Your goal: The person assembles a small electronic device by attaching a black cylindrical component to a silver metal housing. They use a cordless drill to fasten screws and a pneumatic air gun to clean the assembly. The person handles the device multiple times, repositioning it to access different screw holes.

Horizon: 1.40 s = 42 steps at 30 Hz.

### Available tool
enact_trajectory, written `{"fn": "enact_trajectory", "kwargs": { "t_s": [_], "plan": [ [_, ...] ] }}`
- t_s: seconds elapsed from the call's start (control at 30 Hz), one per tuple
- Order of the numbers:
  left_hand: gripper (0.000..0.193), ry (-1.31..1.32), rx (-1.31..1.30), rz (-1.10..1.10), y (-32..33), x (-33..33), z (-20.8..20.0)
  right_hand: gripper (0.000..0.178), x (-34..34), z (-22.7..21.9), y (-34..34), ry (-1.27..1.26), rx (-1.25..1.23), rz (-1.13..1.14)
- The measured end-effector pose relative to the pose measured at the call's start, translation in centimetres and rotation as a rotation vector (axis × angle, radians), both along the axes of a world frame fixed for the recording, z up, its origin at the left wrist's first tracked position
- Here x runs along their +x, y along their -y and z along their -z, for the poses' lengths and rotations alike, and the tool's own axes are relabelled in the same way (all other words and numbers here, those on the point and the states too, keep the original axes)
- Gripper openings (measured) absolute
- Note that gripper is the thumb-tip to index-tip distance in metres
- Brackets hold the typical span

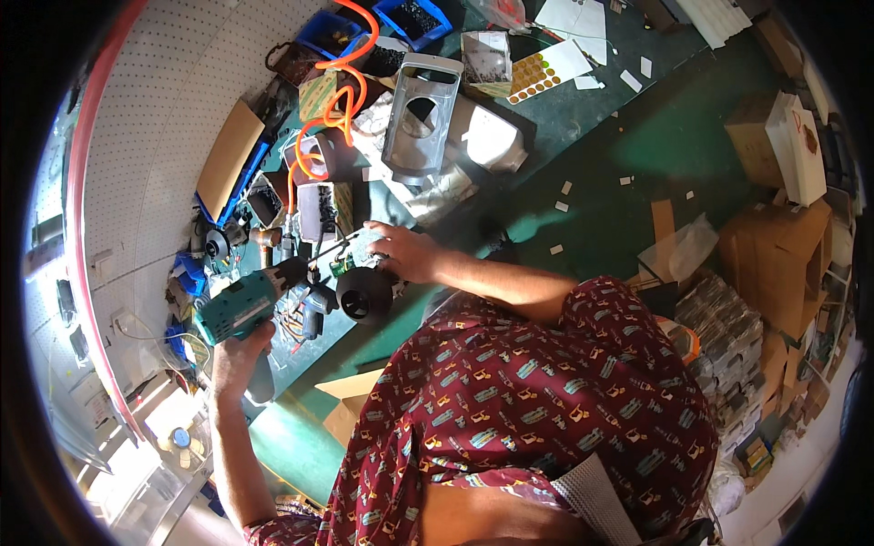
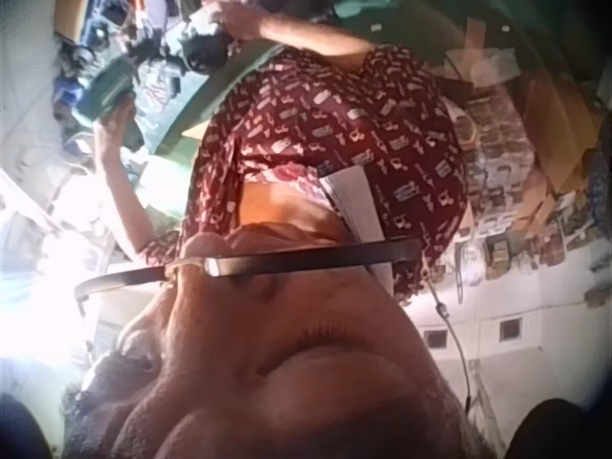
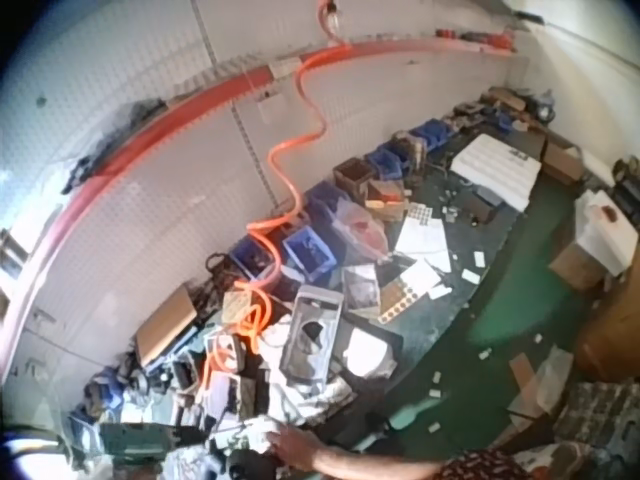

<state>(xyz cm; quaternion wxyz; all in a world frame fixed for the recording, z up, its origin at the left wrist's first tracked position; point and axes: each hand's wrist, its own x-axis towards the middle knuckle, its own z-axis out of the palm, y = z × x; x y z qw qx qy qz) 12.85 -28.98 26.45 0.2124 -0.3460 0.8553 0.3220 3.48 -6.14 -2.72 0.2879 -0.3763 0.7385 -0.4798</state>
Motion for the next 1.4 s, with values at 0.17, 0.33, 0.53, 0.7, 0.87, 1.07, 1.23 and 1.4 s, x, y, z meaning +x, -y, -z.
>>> {"fn": "enact_trajectory", "kwargs": {
  "t_s": [0.17,0.33,0.53,0.7,0.87,1.07,1.23,1.4],
  "plan": [
    [0.03,0.085,0.039,0.099,-0.2,-1.2,2.5,0.04,0.0,-0.3,0.3,-0.101,-0.047,0.016],
    [0.029,0.145,-0.038,0.074,0.3,-2.4,0.7,0.047,-0.4,-0.3,-0.1,-0.004,0.0,-0.046],
    [0.021,-0.124,0.042,-0.081,1.3,-1.4,-3.9,0.048,0.2,1.6,-0.1,-0.029,-0.088,0.066],
    [0.027,0.065,-0.018,-0.015,0.3,0.5,0.1,0.044,-0.7,1.2,-0.4,0.046,-0.033,-0.004],
    [0.024,0.144,-0.002,0.046,-0.7,-0.1,0.9,0.041,-0.6,1.1,-0.5,0.092,0.004,-0.006],
    [0.027,0.189,-0.017,0.067,-0.9,-0.8,0.8,0.038,-0.7,0.9,-0.4,0.088,0.042,0.009],
    [0.03,0.218,-0.108,0.113,-1.3,-1.1,0.5,0.038,-0.3,1.2,-0.5,0.032,0.0,0.039],
    [0.034,0.152,-0.099,0.357,-2.9,-3.9,-1.1,0.039,-0.3,1.6,0.0,0.053,0.017,0.014]
  ]
}}
